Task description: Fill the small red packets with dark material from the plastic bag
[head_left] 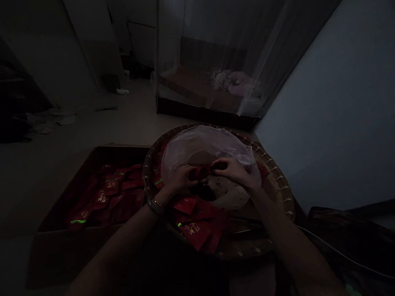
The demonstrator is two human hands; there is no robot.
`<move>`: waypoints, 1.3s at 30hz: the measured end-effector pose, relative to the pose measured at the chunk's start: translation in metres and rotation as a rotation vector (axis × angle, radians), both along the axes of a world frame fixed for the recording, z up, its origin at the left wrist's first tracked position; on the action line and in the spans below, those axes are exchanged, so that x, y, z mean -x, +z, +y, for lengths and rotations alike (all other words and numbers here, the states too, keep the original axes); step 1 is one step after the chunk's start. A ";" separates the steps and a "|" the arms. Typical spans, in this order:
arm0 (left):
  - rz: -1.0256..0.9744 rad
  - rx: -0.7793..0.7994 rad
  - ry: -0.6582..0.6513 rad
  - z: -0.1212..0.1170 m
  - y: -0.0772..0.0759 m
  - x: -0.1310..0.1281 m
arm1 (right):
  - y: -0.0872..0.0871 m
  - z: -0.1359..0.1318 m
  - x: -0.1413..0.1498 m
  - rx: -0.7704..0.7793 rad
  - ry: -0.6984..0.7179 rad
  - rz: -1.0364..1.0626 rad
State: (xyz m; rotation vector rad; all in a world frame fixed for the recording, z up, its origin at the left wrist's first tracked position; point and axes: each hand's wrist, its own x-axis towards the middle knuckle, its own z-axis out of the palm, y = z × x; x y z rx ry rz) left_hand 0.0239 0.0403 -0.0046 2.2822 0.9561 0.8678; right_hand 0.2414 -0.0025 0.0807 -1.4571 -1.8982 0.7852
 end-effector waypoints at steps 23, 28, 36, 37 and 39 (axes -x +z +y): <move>-0.043 0.027 -0.016 -0.002 -0.004 -0.003 | -0.033 -0.004 0.025 -0.013 -0.105 -0.033; -0.024 0.036 0.036 -0.003 -0.002 -0.003 | -0.040 -0.001 0.023 -0.118 -0.218 -0.021; 0.021 0.066 0.064 -0.007 0.001 -0.002 | -0.042 -0.007 0.043 -0.073 -0.192 -0.053; -0.011 0.119 0.064 -0.007 0.001 -0.002 | -0.042 -0.005 0.041 -0.074 -0.204 -0.049; -0.104 0.313 0.001 -0.005 0.000 -0.001 | -0.041 -0.002 0.032 -0.100 -0.230 -0.011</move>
